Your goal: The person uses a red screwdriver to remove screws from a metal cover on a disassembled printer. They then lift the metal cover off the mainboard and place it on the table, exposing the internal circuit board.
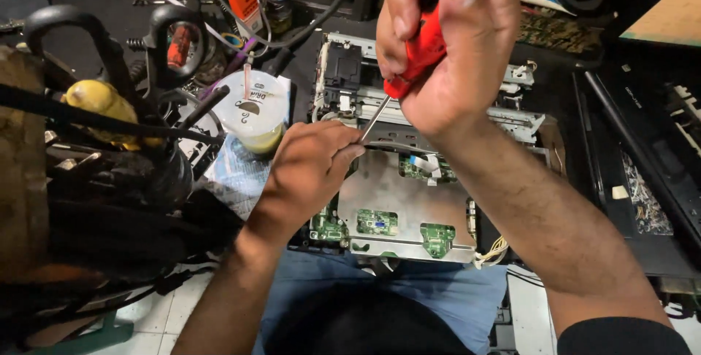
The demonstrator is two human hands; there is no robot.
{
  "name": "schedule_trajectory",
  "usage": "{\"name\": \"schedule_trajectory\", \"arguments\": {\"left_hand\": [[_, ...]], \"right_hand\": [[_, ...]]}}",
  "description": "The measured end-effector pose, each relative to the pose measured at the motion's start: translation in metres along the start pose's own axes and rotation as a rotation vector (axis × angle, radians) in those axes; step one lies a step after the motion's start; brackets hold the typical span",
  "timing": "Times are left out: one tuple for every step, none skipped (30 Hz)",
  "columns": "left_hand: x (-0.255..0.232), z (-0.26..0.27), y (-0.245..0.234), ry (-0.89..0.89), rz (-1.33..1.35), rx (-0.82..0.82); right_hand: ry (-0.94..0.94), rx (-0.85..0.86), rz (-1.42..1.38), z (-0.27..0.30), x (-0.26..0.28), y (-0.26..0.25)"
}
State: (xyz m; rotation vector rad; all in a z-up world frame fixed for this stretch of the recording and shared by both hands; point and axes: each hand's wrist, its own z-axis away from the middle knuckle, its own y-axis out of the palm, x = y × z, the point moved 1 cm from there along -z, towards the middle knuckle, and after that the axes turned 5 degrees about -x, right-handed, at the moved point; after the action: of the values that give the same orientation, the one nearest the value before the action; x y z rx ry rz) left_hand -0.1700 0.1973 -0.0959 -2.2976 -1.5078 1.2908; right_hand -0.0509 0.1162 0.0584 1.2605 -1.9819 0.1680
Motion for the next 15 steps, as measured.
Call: {"name": "schedule_trajectory", "arguments": {"left_hand": [[-0.001,0.001,0.000,-0.002,0.000,-0.001],[-0.002,0.001,-0.001,-0.005,0.003,-0.024],[-0.003,0.001,-0.001,-0.007,0.007,-0.043],[-0.004,-0.001,-0.003,-0.007,0.008,-0.041],[-0.006,-0.004,-0.005,0.007,0.013,-0.028],[-0.007,-0.006,-0.007,0.021,0.018,-0.014],[-0.007,-0.007,-0.006,0.020,0.017,-0.013],[-0.007,-0.008,-0.006,0.008,0.009,0.000],[-0.006,-0.008,-0.005,-0.005,0.003,0.014],[-0.007,-0.008,-0.006,-0.006,0.003,0.016],[-0.009,-0.009,-0.006,-0.001,0.007,0.018],[-0.011,-0.009,-0.007,0.004,0.011,0.019],[-0.010,-0.009,-0.006,0.003,0.011,0.019],[-0.008,-0.008,-0.006,-0.005,0.013,0.021],[-0.007,-0.008,-0.005,-0.013,0.016,0.023]], "right_hand": [[0.002,0.001,0.000,0.000,0.000,0.001],[0.015,0.011,0.011,0.001,0.000,0.001],[0.028,0.017,0.024,0.001,0.001,0.000],[0.029,0.015,0.025,0.001,0.000,0.000],[0.034,0.015,0.011,0.001,0.000,-0.001],[0.040,0.015,-0.003,0.001,-0.001,-0.001],[0.040,0.014,-0.004,0.001,0.000,0.000],[0.047,0.017,-0.012,0.001,0.001,0.000],[0.055,0.019,-0.017,0.001,0.002,0.001],[0.056,0.017,-0.018,0.002,0.001,0.002],[0.052,0.014,-0.017,0.002,0.000,0.002],[0.047,0.012,-0.017,0.003,0.000,0.003],[0.048,0.011,-0.017,0.003,-0.001,0.002],[0.071,0.027,-0.022,0.003,-0.002,0.001],[0.095,0.041,-0.027,0.003,-0.002,-0.001]]}}
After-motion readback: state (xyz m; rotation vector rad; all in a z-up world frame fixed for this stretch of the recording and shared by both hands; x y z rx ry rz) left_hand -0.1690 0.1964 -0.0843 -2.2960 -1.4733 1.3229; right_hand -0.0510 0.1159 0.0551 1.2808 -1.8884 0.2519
